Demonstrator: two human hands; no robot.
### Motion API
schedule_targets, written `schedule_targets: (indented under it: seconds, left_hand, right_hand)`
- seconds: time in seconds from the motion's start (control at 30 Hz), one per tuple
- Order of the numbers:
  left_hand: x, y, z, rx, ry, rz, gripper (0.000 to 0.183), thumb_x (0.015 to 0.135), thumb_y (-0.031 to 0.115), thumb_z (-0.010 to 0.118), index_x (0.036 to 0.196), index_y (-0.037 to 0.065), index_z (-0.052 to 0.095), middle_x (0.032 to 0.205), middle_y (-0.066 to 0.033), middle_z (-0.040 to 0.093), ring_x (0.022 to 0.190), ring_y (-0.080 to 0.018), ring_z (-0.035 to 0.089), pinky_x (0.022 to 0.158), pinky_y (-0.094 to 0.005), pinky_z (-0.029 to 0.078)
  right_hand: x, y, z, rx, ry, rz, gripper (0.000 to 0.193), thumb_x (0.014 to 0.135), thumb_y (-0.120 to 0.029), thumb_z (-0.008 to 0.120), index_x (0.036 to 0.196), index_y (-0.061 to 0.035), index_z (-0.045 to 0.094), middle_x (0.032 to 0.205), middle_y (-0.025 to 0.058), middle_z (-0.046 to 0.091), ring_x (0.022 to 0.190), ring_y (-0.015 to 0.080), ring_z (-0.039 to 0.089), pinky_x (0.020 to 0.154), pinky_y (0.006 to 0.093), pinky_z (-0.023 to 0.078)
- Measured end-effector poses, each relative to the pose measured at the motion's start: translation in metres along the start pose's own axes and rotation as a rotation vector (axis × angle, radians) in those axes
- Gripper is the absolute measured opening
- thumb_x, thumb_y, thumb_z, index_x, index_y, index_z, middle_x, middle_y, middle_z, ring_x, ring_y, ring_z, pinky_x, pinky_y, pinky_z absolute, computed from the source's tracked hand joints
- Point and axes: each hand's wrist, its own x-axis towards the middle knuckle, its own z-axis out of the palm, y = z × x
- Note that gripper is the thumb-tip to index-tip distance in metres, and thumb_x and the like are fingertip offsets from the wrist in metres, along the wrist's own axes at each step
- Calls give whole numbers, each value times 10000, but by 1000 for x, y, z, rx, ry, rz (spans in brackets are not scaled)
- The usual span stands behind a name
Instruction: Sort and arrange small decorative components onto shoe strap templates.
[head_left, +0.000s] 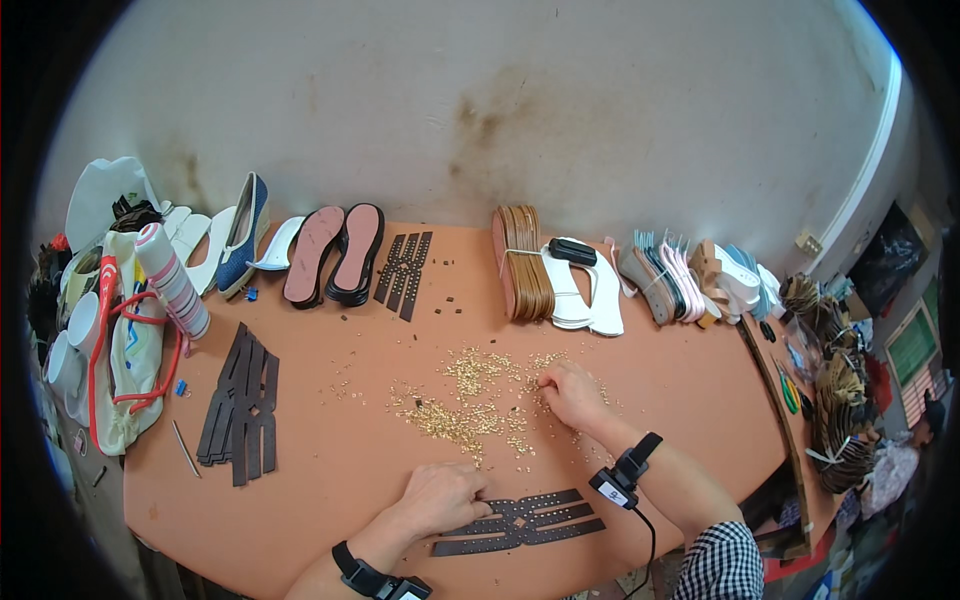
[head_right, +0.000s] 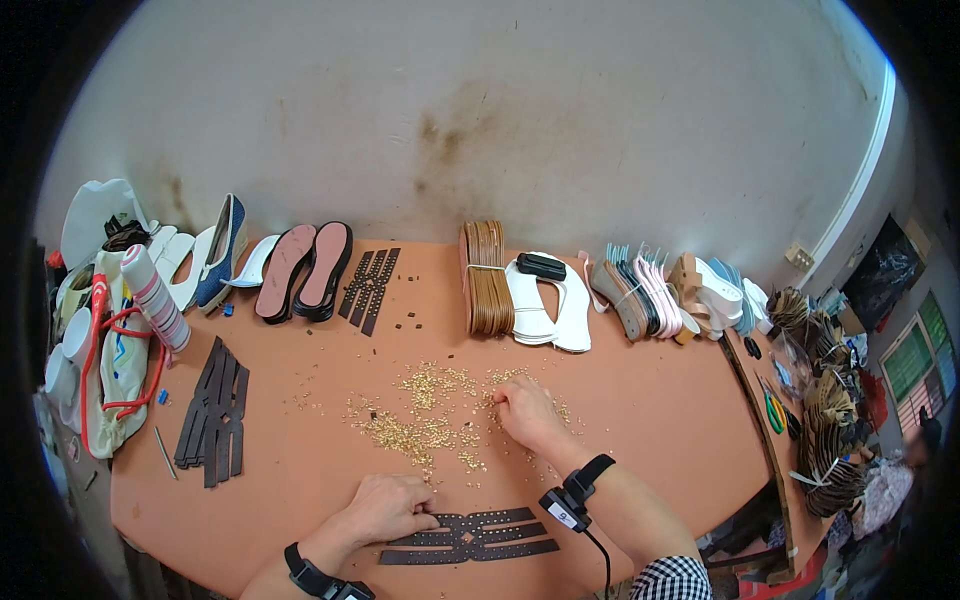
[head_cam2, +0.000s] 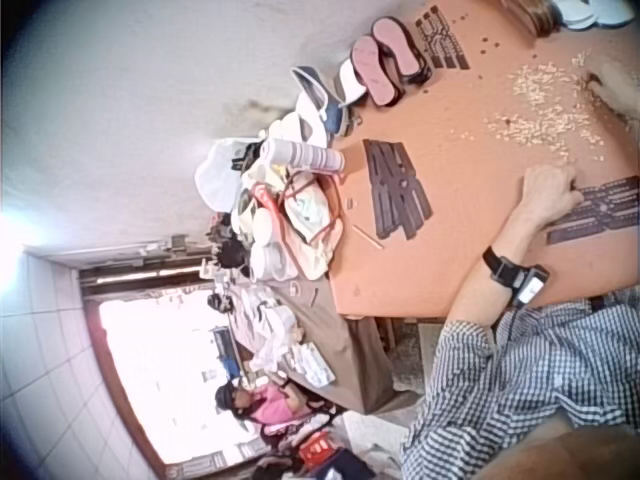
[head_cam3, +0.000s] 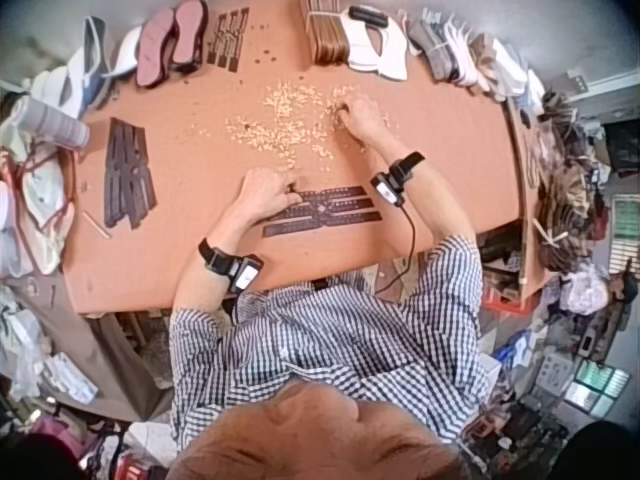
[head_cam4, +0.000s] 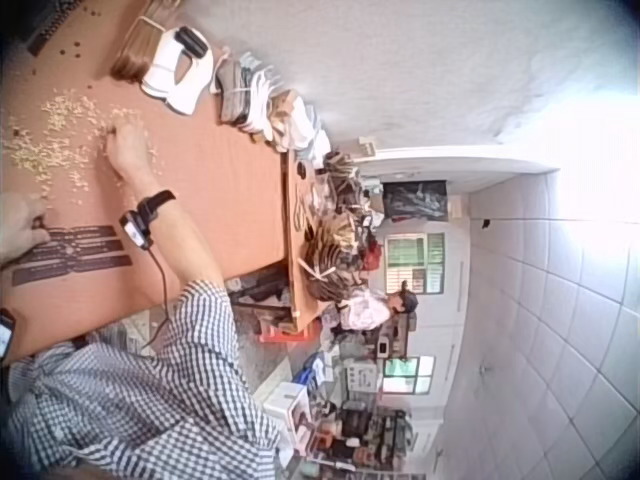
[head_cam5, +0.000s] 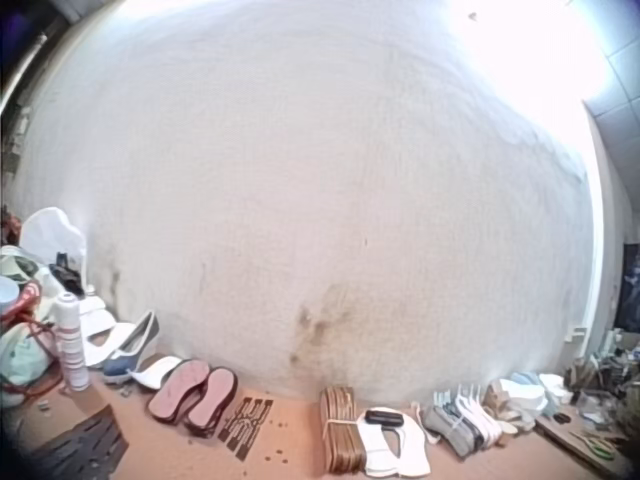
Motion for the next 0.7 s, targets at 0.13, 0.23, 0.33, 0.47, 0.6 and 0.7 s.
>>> schedule_targets:
  seconds: [0.13, 0.23, 0.33, 0.47, 0.6, 0.7]
  left_hand:
    - [-1, -3, 5, 29, 59, 12, 244, 723, 353, 706, 792, 125, 651, 755, -9, 622, 743, -209, 629, 624, -345, 474]
    - [0, -3, 6, 42, 48, 14, 247, 725, 356, 704, 792, 124, 651, 756, -10, 623, 746, -210, 630, 626, -347, 475]
    - [0, -3, 4, 29, 51, 16, 254, 726, 359, 704, 792, 120, 650, 757, -13, 622, 747, -217, 630, 626, -353, 475]
    - [-1, -4, 5, 31, 57, 18, 268, 726, 366, 704, 791, 112, 648, 760, -22, 622, 751, -228, 629, 624, -364, 473]
    - [-1, -2, 4, 26, 71, 36, 276, 729, 370, 702, 792, 107, 646, 763, -27, 623, 750, -235, 630, 616, -373, 471]
    - [-2, -2, 3, 31, 68, 24, 271, 732, 367, 700, 796, 109, 646, 771, -31, 627, 746, -241, 632, 613, -374, 473]
  right_hand:
    - [1, -8, -5, 30, -93, 90, 107, 807, -102, 556, 860, -59, 637, 984, 119, 613, 993, 311, 566, 862, 436, 426]
    - [0, -8, -7, 35, -100, 77, 112, 818, -108, 547, 867, -64, 637, 978, 114, 609, 992, 308, 562, 865, 435, 411]
    - [-1, -8, -8, -6, -102, 46, 122, 832, -120, 541, 892, -70, 635, 966, 111, 605, 1000, 299, 553, 873, 429, 388]
    - [2, -15, -11, -75, -151, 10, 140, 849, -148, 534, 915, -70, 629, 958, 102, 600, 1017, 285, 542, 876, 430, 364]
    - [5, -12, -11, -162, -154, -110, 150, 860, -155, 510, 887, -63, 625, 929, 95, 602, 990, 289, 553, 855, 446, 366]
    - [11, -14, -8, -250, -175, -162, 147, 841, -134, 508, 852, -45, 623, 887, 127, 622, 915, 305, 594, 813, 455, 418]
